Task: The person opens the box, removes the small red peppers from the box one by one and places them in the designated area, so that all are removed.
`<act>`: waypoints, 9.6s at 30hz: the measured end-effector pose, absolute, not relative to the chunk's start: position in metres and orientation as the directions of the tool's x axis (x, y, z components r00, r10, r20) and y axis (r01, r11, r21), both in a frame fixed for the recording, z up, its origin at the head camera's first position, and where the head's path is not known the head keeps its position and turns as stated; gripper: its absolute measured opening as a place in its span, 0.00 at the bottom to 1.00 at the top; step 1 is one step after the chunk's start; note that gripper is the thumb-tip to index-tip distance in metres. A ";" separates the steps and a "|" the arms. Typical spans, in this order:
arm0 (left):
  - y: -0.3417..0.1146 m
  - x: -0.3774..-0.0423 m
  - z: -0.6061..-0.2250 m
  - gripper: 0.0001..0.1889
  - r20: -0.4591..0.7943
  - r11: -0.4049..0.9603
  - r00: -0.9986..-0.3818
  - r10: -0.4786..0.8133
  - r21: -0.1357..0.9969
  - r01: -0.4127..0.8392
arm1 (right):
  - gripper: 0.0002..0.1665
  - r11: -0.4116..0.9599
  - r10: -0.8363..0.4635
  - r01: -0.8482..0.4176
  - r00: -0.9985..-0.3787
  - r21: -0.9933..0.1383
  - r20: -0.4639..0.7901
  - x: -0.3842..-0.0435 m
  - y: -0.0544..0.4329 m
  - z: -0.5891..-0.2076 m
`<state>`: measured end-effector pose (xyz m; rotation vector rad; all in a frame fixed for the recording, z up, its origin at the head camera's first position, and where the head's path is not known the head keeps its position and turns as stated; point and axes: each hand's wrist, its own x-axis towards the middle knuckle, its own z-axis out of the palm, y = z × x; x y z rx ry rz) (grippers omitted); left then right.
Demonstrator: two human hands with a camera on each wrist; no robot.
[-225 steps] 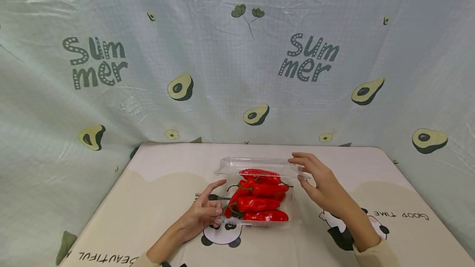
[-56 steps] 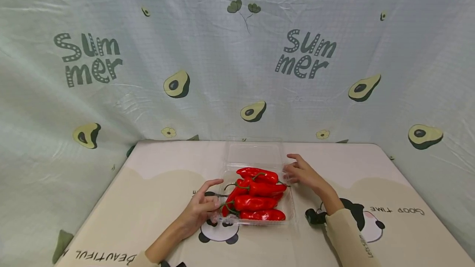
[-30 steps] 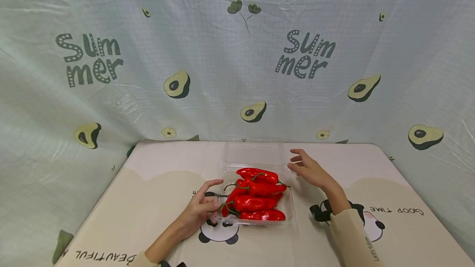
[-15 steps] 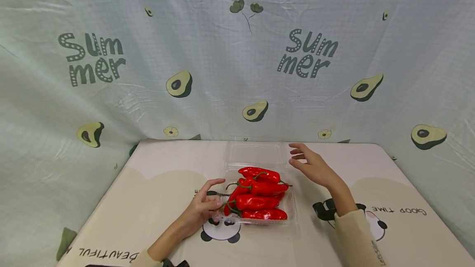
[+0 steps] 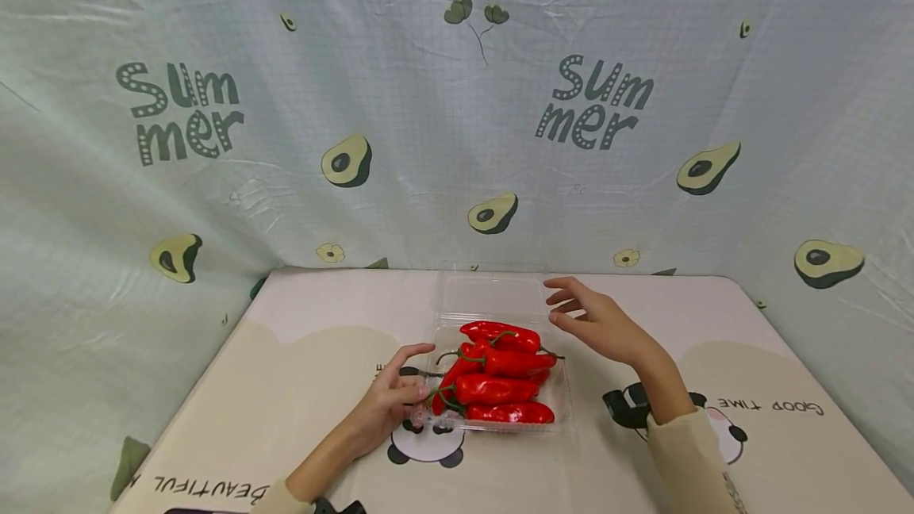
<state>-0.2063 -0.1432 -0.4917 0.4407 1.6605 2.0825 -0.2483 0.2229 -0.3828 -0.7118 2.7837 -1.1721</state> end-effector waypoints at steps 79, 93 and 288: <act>-0.144 -0.207 -0.491 0.34 -0.040 -0.162 -0.862 0.506 0.977 -0.141 | 0.25 0.605 -0.616 -0.481 -0.788 -0.634 0.010 -0.239 0.185 -0.388; -0.144 -0.206 -0.491 0.35 -0.037 -0.175 -0.857 0.513 0.974 -0.147 | 0.24 0.590 -0.628 -0.474 -0.778 -0.654 -0.003 -0.237 0.184 -0.389; -0.141 -0.207 -0.492 0.34 -0.063 -0.156 -0.863 0.501 0.974 -0.162 | 0.22 0.584 -0.659 -0.454 -0.750 -0.672 -0.066 -0.243 0.190 -0.398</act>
